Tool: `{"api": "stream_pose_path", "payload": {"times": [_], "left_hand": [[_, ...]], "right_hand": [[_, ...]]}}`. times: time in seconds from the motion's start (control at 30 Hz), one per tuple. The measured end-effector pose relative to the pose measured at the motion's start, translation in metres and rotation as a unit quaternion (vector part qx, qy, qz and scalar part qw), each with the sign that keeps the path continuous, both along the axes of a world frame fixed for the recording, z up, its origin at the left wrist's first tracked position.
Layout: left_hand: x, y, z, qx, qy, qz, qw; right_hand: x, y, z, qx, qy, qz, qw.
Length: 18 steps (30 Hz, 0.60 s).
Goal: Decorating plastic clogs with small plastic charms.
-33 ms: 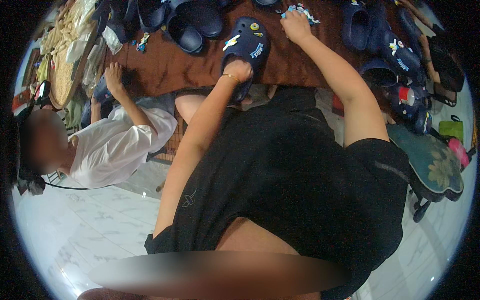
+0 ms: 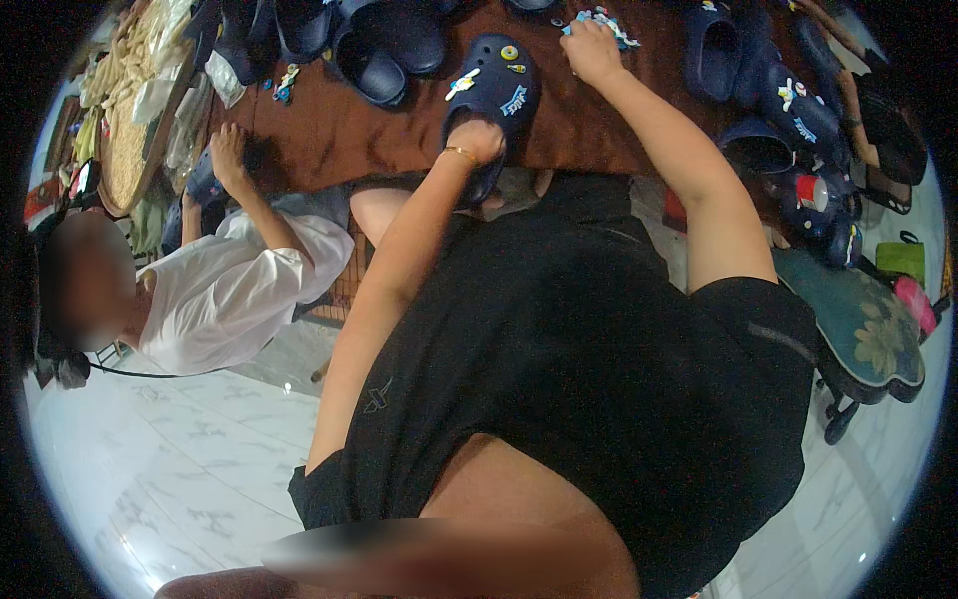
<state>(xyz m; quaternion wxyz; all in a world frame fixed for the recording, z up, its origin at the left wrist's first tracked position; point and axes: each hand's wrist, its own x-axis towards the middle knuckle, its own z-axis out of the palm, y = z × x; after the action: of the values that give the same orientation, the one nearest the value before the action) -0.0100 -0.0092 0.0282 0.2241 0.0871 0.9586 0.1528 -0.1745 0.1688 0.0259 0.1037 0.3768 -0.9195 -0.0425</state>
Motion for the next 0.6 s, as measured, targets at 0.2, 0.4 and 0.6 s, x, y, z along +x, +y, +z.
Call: {"api": "stream_pose_path", "payload": {"times": [0.2, 0.4, 0.6], "left_hand": [[-0.004, 0.002, 0.002, -0.016, 0.004, -0.013, 1.000], [-0.002, 0.000, 0.002, 0.007, 0.020, -0.004, 1.000], [-0.003, -0.002, -0.009, 0.017, 0.013, 0.020, 1.000]], "right_hand": [[0.000, -0.039, 0.017, -0.263, -0.115, 0.016, 0.958], [0.015, -0.078, 0.021, -0.324, -0.137, 0.100, 0.931], [0.028, -0.082, 0.013, -0.292, -0.041, 0.170, 0.940]]}}
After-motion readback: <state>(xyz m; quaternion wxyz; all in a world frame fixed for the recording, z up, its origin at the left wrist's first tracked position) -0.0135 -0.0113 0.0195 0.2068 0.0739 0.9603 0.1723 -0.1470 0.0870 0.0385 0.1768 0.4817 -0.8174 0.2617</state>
